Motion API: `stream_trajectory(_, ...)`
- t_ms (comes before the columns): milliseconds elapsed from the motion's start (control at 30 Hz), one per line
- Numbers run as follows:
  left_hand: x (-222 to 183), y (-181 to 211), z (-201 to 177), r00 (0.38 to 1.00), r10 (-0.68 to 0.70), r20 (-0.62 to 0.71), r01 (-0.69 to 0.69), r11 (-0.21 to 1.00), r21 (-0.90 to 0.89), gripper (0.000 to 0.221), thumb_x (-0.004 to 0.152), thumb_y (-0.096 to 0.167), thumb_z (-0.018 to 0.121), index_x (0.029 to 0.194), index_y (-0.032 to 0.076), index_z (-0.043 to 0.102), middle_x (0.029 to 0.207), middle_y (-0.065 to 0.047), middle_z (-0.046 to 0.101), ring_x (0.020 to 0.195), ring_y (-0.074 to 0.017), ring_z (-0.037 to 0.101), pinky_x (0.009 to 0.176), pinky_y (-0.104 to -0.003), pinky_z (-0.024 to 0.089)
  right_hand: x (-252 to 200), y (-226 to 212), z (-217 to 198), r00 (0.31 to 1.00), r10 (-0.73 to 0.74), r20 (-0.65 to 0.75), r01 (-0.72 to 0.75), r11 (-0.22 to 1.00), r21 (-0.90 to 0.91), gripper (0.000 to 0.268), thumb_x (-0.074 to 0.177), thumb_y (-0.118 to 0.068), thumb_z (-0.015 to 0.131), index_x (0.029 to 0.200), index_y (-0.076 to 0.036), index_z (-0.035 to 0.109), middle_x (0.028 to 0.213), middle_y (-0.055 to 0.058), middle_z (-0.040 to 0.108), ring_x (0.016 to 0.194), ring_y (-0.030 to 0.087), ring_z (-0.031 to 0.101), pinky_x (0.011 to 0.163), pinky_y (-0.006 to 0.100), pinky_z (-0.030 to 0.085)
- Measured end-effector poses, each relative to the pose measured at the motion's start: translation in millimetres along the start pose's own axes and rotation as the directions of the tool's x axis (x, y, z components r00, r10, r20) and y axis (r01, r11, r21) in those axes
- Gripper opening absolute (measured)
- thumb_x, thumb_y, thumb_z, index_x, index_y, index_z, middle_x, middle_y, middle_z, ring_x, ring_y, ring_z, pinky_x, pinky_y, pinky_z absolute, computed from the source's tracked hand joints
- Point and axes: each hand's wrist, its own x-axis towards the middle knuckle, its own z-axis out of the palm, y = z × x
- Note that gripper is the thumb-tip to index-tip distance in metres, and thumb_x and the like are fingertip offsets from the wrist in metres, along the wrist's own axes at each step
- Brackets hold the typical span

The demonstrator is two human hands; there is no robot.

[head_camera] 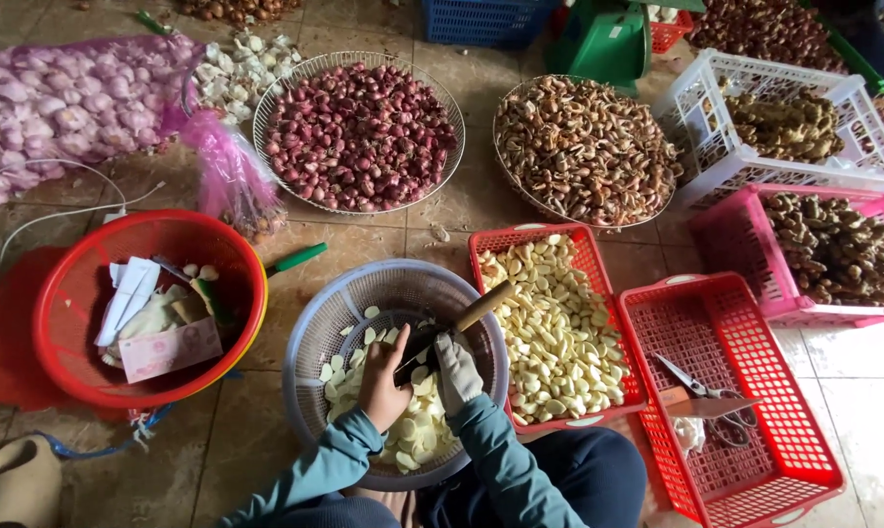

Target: Slicing garlic cloves using a handheld manual slicer into a plastic bowl while sitting on the floor.

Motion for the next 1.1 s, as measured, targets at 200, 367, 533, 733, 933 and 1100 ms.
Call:
stream_trajectory(200,0.2,-4.4,-0.9,0.996,0.037,-0.084,-0.041,0.998,-0.044,0.112,0.049,-0.005,0.065,0.155,0.027,0.046,0.097,-0.009,0.050,0.087,-0.0304,0.059,0.080,-0.039,0.054,-1.9,5.5,-7.8,0.987,-0.039,0.155,0.075,0.968,-0.239,0.054,0.097,-0.056,0.064,0.080,-0.006,0.076,0.069,0.004,0.062,0.070,0.018,0.059,0.071,0.033,0.053)
stream_trajectory(367,-0.3,-3.9,2.8,0.997,0.019,-0.075,-0.024,0.998,-0.058,0.109,0.050,-0.005,0.065,0.153,0.024,0.048,0.099,-0.012,0.052,0.091,-0.0368,0.062,0.082,-0.042,0.054,-9.6,7.1,6.7,0.998,-0.002,-0.061,0.015,0.977,0.214,0.040,0.092,-0.039,0.077,0.096,0.001,0.072,0.085,0.014,0.070,0.083,0.024,0.064,0.081,0.036,0.056)
stream_trajectory(533,-2.1,-12.8,3.7,0.998,-0.030,-0.060,0.026,0.997,-0.073,0.108,0.049,-0.003,0.066,0.152,0.027,0.051,0.099,-0.011,0.054,0.092,-0.0349,0.062,0.083,-0.041,0.054,0.5,34.4,-7.2,0.998,0.064,0.005,-0.061,0.967,-0.246,0.054,0.097,-0.056,0.055,0.110,-0.009,0.077,0.104,0.018,0.075,0.103,0.030,0.068,0.098,0.041,0.053)
stream_trajectory(733,-2.0,-11.2,4.1,0.999,-0.032,-0.013,0.031,0.996,-0.078,0.110,0.051,-0.006,0.065,0.154,0.025,0.046,0.101,-0.012,0.053,0.094,-0.0362,0.062,0.084,-0.041,0.054,-10.8,-1.2,6.2,0.998,-0.067,-0.012,0.068,0.995,0.078,0.034,0.093,-0.034,0.073,0.100,0.000,0.074,0.094,0.012,0.070,0.092,0.023,0.063,0.088,0.038,0.056)
stream_trajectory(933,-1.0,-21.1,7.6,0.999,-0.042,-0.005,0.041,0.997,-0.073,0.111,0.051,-0.004,0.065,0.155,0.026,0.045,0.102,-0.011,0.052,0.094,-0.0338,0.061,0.085,-0.041,0.054,10.4,31.4,-1.1,0.999,-0.037,-0.009,0.037,0.996,-0.078,0.045,0.096,-0.044,0.070,0.092,0.000,0.078,0.089,0.015,0.074,0.089,0.022,0.067,0.087,0.039,0.058)
stream_trajectory(1100,-0.9,-12.5,2.8,1.000,-0.012,-0.005,0.011,0.997,-0.078,0.110,0.052,-0.006,0.063,0.156,0.023,0.044,0.102,-0.013,0.052,0.096,-0.0373,0.061,0.087,-0.042,0.053,-17.6,-19.1,18.7,0.995,0.034,-0.096,-0.010,0.970,0.245,0.028,0.090,-0.032,0.080,0.086,-0.005,0.072,0.083,0.009,0.071,0.081,0.020,0.063,0.075,0.031,0.055)
